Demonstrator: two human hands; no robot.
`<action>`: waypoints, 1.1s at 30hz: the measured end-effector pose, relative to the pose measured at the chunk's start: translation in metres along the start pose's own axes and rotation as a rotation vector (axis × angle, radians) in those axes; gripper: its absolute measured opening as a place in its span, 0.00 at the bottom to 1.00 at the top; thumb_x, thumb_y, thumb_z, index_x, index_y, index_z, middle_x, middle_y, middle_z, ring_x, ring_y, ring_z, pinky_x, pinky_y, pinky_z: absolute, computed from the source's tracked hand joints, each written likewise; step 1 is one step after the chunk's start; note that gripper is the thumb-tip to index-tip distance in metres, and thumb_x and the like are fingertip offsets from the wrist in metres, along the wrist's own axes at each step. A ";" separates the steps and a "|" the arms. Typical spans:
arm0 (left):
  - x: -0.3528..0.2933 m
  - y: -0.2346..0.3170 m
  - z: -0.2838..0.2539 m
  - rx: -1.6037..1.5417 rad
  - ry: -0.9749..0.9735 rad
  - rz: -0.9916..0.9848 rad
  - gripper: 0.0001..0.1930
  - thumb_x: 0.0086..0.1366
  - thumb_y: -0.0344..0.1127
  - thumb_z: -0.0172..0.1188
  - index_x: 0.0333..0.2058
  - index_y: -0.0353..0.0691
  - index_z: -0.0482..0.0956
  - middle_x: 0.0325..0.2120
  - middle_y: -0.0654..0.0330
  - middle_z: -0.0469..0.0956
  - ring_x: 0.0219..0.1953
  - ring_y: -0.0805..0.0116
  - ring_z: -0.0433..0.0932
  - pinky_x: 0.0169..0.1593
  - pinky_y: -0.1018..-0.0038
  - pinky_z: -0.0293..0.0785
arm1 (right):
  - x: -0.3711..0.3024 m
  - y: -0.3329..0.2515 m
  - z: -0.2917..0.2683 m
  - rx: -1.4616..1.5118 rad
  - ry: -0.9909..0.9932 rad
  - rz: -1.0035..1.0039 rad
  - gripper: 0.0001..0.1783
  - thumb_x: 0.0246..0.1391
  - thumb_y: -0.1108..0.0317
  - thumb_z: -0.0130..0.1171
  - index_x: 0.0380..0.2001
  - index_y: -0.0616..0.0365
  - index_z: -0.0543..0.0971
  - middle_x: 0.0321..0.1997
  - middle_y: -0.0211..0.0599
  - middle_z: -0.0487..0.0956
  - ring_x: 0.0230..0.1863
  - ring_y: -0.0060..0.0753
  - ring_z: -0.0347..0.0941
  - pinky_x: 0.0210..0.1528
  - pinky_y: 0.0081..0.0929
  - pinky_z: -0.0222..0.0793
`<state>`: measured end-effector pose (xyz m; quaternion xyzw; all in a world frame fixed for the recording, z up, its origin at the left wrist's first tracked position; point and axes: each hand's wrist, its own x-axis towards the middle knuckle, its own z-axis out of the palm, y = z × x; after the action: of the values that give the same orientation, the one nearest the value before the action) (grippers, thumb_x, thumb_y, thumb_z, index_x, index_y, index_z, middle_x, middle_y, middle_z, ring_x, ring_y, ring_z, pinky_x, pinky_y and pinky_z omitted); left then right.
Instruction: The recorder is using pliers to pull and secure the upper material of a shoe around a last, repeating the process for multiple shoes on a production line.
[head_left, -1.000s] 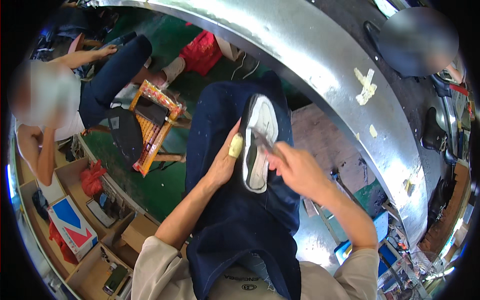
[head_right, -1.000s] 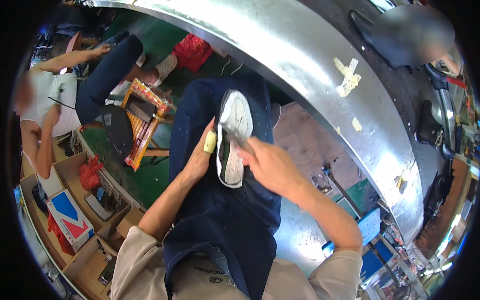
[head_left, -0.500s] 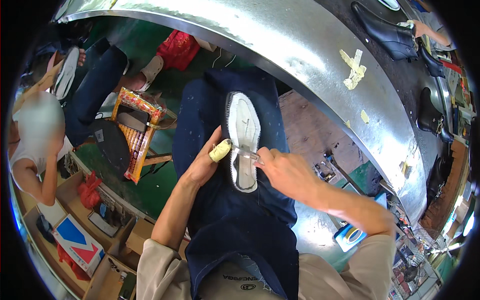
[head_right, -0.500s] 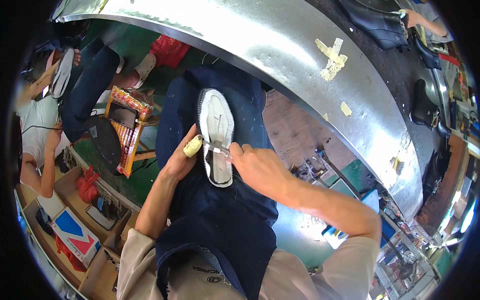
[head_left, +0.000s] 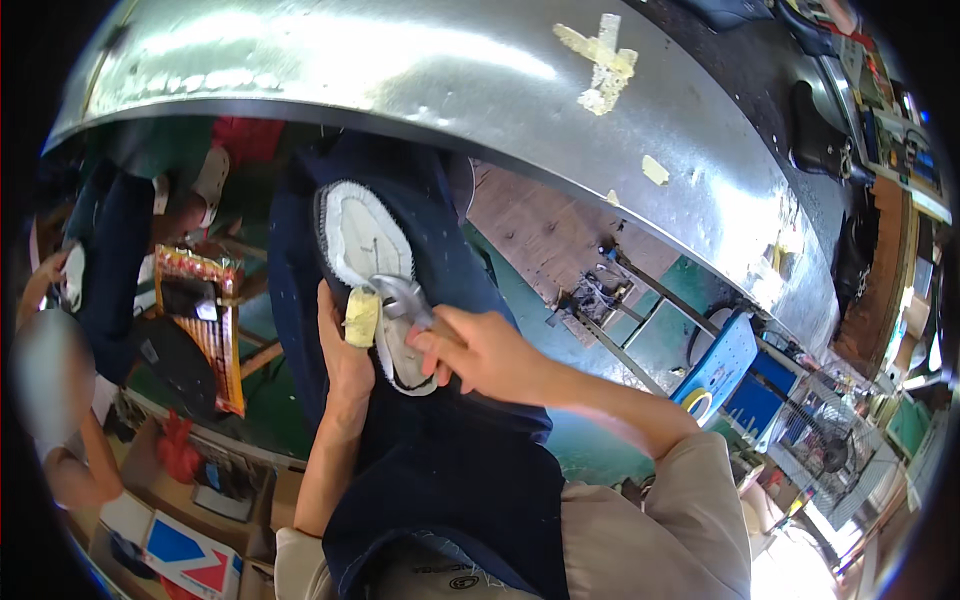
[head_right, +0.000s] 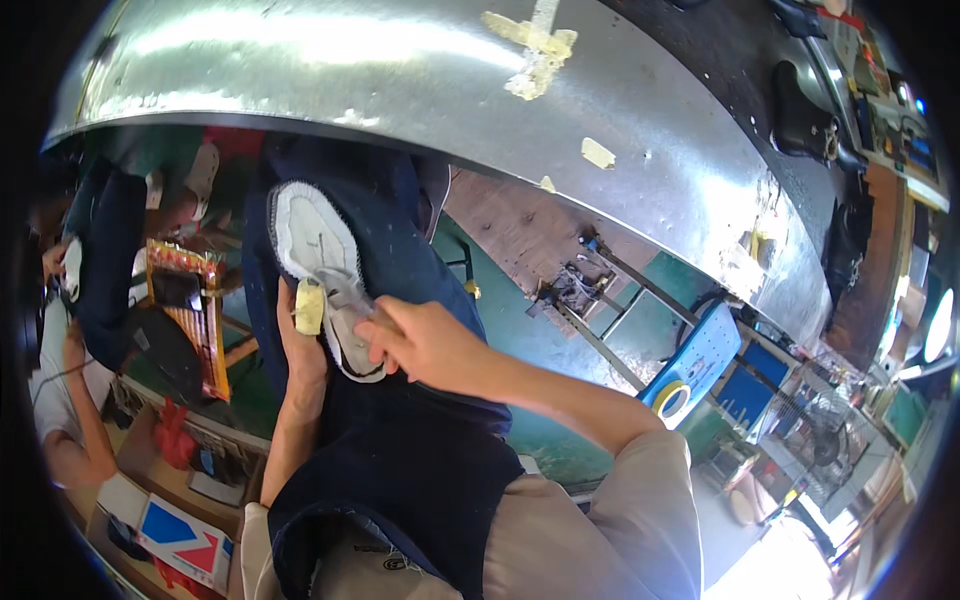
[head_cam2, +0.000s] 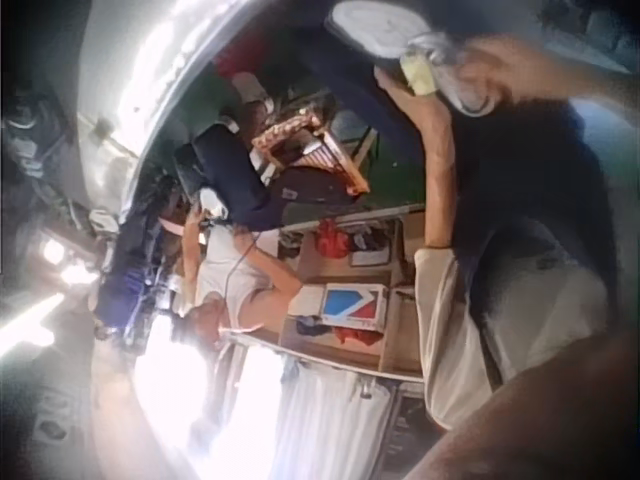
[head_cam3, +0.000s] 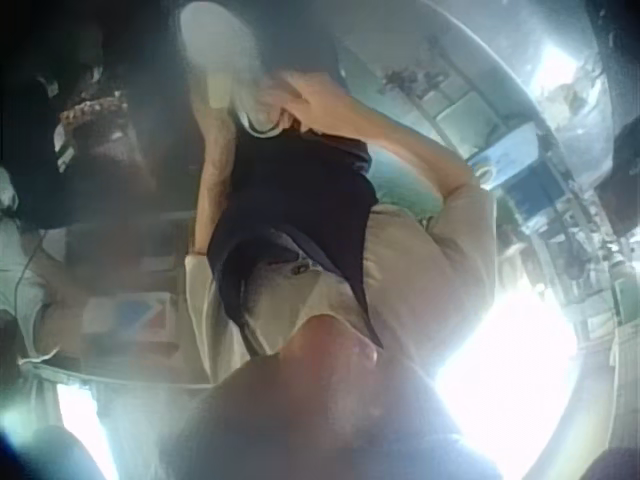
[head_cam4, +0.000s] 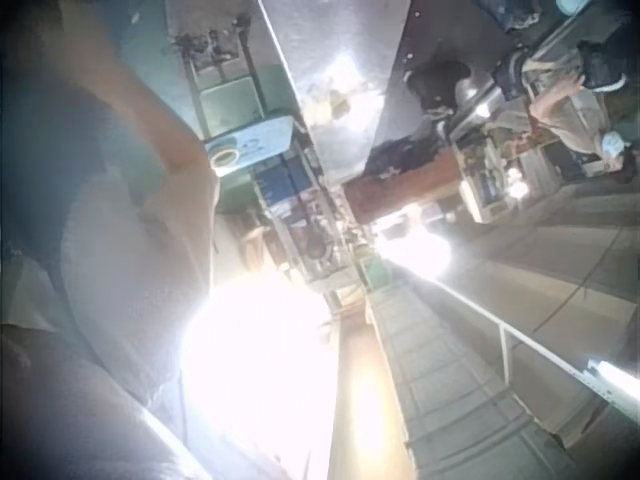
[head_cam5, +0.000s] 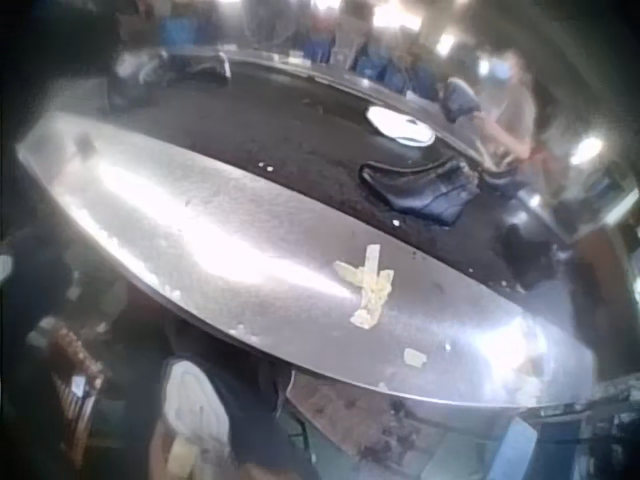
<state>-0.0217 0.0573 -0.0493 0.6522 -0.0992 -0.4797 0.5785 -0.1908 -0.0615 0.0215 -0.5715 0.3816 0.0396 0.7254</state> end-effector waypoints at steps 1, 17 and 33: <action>-0.002 0.000 0.005 0.069 0.042 0.035 0.32 0.70 0.40 0.64 0.67 0.33 0.63 0.56 0.54 0.75 0.57 0.66 0.75 0.62 0.69 0.69 | -0.002 -0.008 -0.010 -0.051 -0.012 0.037 0.14 0.68 0.59 0.60 0.39 0.60 0.73 0.28 0.46 0.83 0.28 0.52 0.81 0.31 0.44 0.75; -0.001 0.022 0.019 0.663 0.071 0.194 0.39 0.69 0.51 0.62 0.66 0.28 0.60 0.59 0.36 0.66 0.63 0.40 0.67 0.67 0.57 0.63 | 0.044 -0.043 -0.039 -1.034 0.114 -0.642 0.14 0.66 0.57 0.61 0.39 0.56 0.74 0.28 0.42 0.83 0.28 0.47 0.82 0.29 0.41 0.75; -0.002 0.051 -0.001 0.376 -0.128 0.083 0.24 0.76 0.43 0.56 0.61 0.31 0.66 0.51 0.53 0.76 0.53 0.68 0.74 0.57 0.71 0.71 | 0.010 -0.020 -0.031 -1.031 -0.088 -0.531 0.21 0.65 0.51 0.61 0.29 0.57 0.70 0.15 0.40 0.75 0.17 0.46 0.77 0.17 0.35 0.68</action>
<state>-0.0006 0.0433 -0.0050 0.7123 -0.2504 -0.4691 0.4581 -0.1897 -0.0990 0.0300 -0.9249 0.1262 0.0610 0.3535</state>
